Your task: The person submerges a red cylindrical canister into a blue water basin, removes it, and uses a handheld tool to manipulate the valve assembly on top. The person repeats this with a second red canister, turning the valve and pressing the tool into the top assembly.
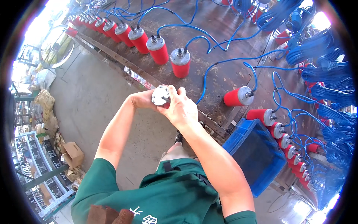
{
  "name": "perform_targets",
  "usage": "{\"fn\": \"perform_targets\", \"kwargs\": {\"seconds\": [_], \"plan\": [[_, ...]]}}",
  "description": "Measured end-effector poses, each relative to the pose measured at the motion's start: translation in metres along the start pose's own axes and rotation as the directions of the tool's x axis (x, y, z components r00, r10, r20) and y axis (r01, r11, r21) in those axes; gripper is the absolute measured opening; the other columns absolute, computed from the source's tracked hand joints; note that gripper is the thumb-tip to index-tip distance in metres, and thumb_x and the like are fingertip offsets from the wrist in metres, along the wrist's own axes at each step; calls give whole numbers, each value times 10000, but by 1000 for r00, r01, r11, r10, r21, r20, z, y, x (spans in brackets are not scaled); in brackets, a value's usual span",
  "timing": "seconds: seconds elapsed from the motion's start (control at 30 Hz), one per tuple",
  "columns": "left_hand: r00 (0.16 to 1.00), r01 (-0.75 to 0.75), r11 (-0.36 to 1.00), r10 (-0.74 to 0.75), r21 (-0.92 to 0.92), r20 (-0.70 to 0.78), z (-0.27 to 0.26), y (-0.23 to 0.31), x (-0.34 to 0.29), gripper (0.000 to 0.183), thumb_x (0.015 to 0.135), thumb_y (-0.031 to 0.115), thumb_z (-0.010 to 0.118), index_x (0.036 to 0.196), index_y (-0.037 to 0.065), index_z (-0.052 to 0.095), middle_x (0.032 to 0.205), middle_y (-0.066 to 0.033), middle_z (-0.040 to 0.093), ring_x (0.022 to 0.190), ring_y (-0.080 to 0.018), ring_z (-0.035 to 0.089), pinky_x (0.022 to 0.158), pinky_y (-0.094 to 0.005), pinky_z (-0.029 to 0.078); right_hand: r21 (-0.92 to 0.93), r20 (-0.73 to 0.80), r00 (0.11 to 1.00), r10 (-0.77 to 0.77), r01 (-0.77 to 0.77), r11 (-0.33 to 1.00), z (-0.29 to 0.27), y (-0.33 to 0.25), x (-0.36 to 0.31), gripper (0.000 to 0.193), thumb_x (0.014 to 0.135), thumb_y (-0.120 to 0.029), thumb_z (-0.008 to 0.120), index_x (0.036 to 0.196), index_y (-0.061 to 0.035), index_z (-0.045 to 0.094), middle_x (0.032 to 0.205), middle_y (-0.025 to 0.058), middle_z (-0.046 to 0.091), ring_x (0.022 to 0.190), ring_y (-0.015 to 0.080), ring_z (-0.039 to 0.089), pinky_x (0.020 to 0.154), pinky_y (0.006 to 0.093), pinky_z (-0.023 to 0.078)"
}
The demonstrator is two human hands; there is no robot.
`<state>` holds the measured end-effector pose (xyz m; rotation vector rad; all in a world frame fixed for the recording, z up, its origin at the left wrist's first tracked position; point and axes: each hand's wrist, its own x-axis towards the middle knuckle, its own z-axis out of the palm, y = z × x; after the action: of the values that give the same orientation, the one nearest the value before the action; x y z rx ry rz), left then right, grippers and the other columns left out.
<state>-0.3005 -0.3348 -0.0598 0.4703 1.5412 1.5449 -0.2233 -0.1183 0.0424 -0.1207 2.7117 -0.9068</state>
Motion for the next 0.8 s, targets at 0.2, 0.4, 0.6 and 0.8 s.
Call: {"fn": "perform_targets", "kwargs": {"seconds": [0.2,0.4,0.6,0.8], "plan": [[999,53,998,-53,18,1,-6,-1,-2,1021,717,88,1026,1575,121,473,1497,-5,615,1353,-133,538,1196,-359,466,-32,-28,999,-29,28,999,5,1,3,792,822,-432,921,1464,-170,537,1271,170,620,1064,418,761,898,496,630],[1000,-4,990,3,143,4,-11,-10,1,939,734,103,1015,1534,107,522,1424,-9,660,1313,-128,578,1169,-362,488,2,-16,1000,8,-8,1000,6,4,1,818,813,-463,917,1484,-199,531,1283,149,638,1115,425,733,920,505,619],[999,-35,991,32,129,30,4,3,0,1042,699,86,1023,1565,127,446,1467,-28,621,1350,-148,560,1201,-371,462,44,-67,997,-48,51,998,8,11,-15,827,814,-465,918,1510,-255,524,1257,148,631,1063,436,744,866,518,634],[999,-51,977,49,205,17,5,-10,-7,1043,715,105,1027,1574,112,435,1498,-35,589,1367,-144,547,1186,-354,460,66,-86,983,-162,168,984,18,16,-23,779,865,-331,904,1519,-260,487,1399,143,544,1069,411,755,872,496,654]]}}
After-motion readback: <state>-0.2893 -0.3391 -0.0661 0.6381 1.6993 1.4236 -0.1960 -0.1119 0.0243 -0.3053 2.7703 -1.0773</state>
